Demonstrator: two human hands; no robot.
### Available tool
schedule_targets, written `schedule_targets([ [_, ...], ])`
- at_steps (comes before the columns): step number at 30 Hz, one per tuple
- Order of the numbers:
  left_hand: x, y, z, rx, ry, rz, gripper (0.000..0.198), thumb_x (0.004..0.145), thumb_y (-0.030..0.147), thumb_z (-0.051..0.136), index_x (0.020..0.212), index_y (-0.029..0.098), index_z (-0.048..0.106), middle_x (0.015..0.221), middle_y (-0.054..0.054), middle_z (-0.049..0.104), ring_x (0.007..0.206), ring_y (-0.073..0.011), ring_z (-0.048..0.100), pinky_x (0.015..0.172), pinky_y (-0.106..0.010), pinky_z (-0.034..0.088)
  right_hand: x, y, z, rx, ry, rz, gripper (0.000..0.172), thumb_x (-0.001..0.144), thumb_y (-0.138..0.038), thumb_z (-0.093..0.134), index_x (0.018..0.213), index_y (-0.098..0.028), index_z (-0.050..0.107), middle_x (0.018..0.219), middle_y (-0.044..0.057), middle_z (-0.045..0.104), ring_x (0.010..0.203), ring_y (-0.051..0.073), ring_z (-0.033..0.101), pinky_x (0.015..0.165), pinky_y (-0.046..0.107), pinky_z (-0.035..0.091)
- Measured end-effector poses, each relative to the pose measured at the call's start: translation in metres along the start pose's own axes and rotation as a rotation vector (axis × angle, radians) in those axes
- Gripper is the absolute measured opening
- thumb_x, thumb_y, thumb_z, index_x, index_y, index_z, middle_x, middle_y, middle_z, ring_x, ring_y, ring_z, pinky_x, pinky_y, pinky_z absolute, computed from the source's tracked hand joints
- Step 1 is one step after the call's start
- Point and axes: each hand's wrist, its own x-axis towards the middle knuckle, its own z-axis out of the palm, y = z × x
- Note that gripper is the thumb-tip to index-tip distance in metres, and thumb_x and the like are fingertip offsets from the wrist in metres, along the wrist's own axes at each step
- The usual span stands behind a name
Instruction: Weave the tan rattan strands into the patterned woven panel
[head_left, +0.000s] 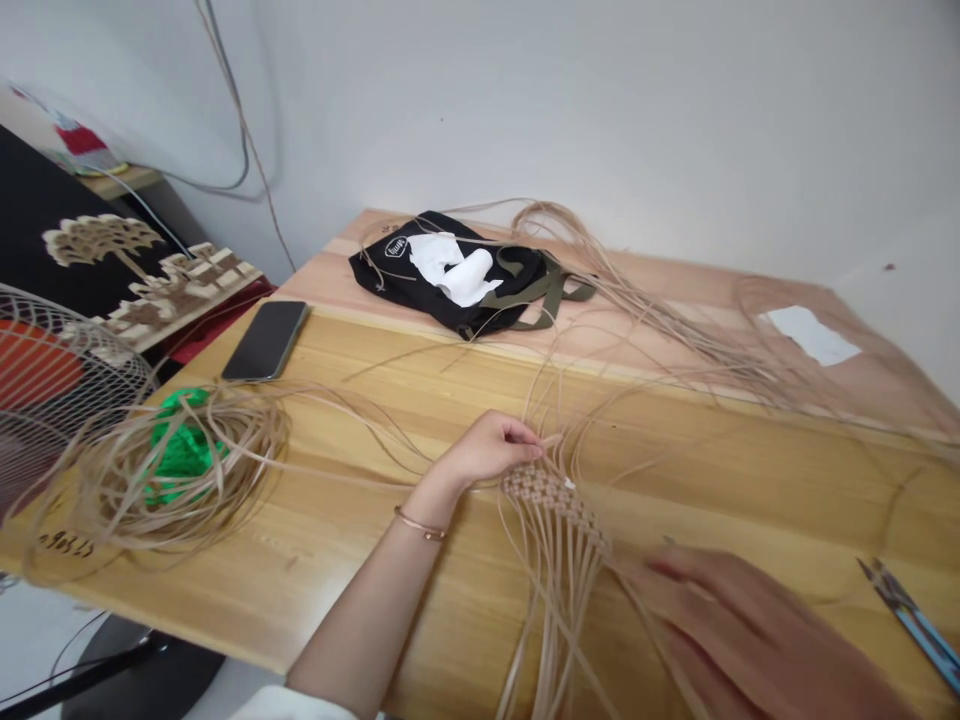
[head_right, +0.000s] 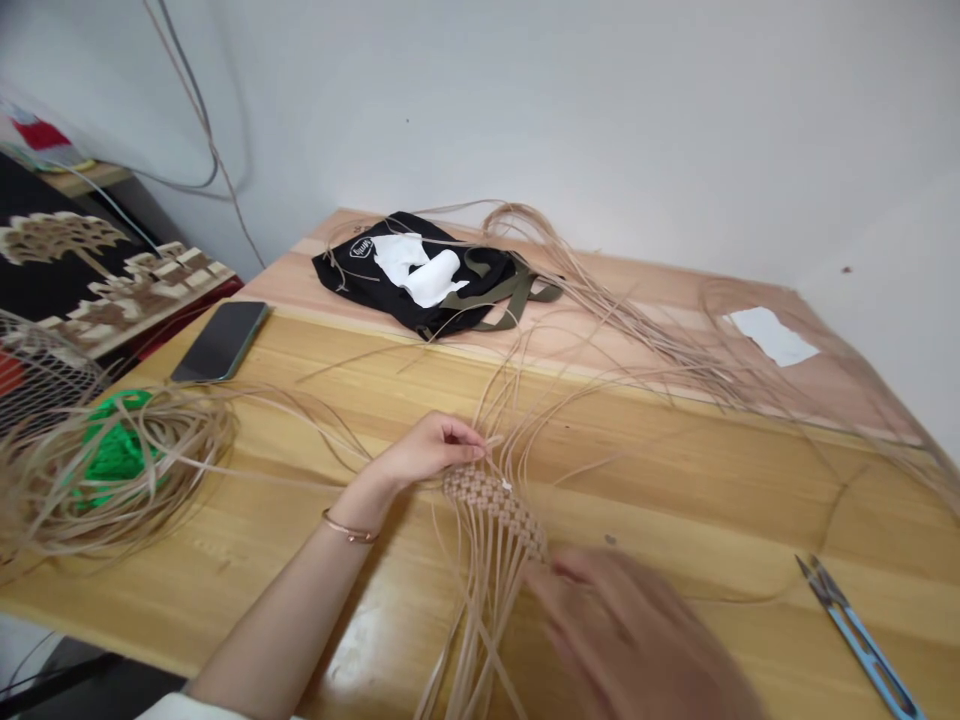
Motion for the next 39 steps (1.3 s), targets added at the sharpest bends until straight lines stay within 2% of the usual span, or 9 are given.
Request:
schedule_targets([
  [4,0.000,-0.003,-0.003,-0.005,-0.054,-0.003,0.018,0.060,0.019,0.060,0.070,0.007,0.068,0.062,-0.004,0.063,0.053,-0.0081,0.050,0.050,-0.018,0.036,0.084,-0.016,0.043,-0.234,-0.039,-0.074,0.030,0.080,-0.008,0.040,0.097,-0.021,0.060,0.076,0.006,0.063,0.069,0.019,0.056,0.061,0.031,0.046],
  [7,0.000,-0.006,-0.004,-0.013,-0.098,0.000,0.020,0.059,0.012,0.054,0.072,0.007,0.068,0.067,-0.005,0.066,0.056,-0.0098,0.054,0.053,-0.019,0.039,0.109,-0.017,0.071,-0.254,-0.039,-0.104,0.014,0.075,-0.012,0.053,0.078,-0.020,0.064,0.072,0.006,0.059,0.072,0.020,0.054,0.066,0.034,0.045],
  [12,0.000,-0.005,-0.007,-0.034,-0.132,-0.009,0.019,0.060,0.014,0.056,0.074,0.007,0.068,0.069,-0.005,0.066,0.057,-0.0098,0.053,0.055,-0.020,0.039,0.095,-0.008,0.075,-0.057,-0.006,-0.086,0.010,0.074,-0.019,0.057,0.065,-0.017,0.061,0.066,0.005,0.056,0.069,0.019,0.052,0.064,0.033,0.043],
  [17,0.000,-0.002,-0.011,-0.051,-0.169,-0.023,0.022,0.061,0.023,0.064,0.074,0.007,0.068,0.066,-0.004,0.064,0.057,-0.0084,0.050,0.056,-0.019,0.038,0.072,0.011,0.062,0.461,0.118,0.272,0.015,0.082,-0.022,0.048,0.085,-0.019,0.063,0.077,0.003,0.059,0.071,0.013,0.055,0.062,0.024,0.044],
  [20,0.000,-0.002,-0.012,-0.088,-0.237,-0.036,0.024,0.064,0.026,0.064,0.077,0.007,0.067,0.068,-0.003,0.063,0.058,-0.0073,0.050,0.057,-0.019,0.037,0.064,0.028,0.060,0.559,0.135,0.395,0.011,0.080,-0.023,0.052,0.081,-0.021,0.063,0.077,0.002,0.060,0.072,0.012,0.056,0.063,0.022,0.045],
  [29,-0.006,0.003,-0.017,-0.073,-0.466,-0.055,0.025,0.064,0.025,0.067,0.085,0.010,0.066,0.069,-0.002,0.062,0.058,-0.0066,0.049,0.056,-0.019,0.037,0.063,0.055,0.057,0.335,0.088,0.153,0.018,0.081,-0.017,0.050,0.090,-0.022,0.066,0.077,0.003,0.060,0.071,0.013,0.054,0.061,0.026,0.045],
  [33,-0.005,0.002,-0.018,-0.075,-0.456,-0.069,0.025,0.064,0.023,0.067,0.085,0.010,0.065,0.069,-0.002,0.062,0.058,-0.0063,0.050,0.056,-0.018,0.038,0.062,0.053,0.051,0.327,0.062,0.104,0.019,0.082,-0.016,0.049,0.087,-0.022,0.066,0.077,0.003,0.061,0.071,0.012,0.055,0.061,0.025,0.045],
  [36,-0.005,0.003,-0.018,-0.057,-0.431,-0.067,0.024,0.063,0.023,0.068,0.082,0.009,0.066,0.065,-0.001,0.060,0.055,-0.0059,0.048,0.054,-0.018,0.037,0.058,0.054,0.039,0.333,-0.050,0.090,0.025,0.082,-0.013,0.044,0.092,-0.022,0.065,0.082,0.004,0.062,0.076,0.013,0.057,0.065,0.025,0.046],
  [39,-0.006,0.004,-0.017,-0.024,-0.401,-0.067,0.024,0.061,0.024,0.068,0.080,0.009,0.067,0.061,-0.001,0.059,0.053,-0.0059,0.047,0.050,-0.017,0.035,0.053,0.056,0.026,0.424,-0.171,0.224,0.029,0.084,-0.014,0.038,0.097,-0.025,0.062,0.089,0.003,0.063,0.082,0.014,0.058,0.072,0.028,0.046],
])
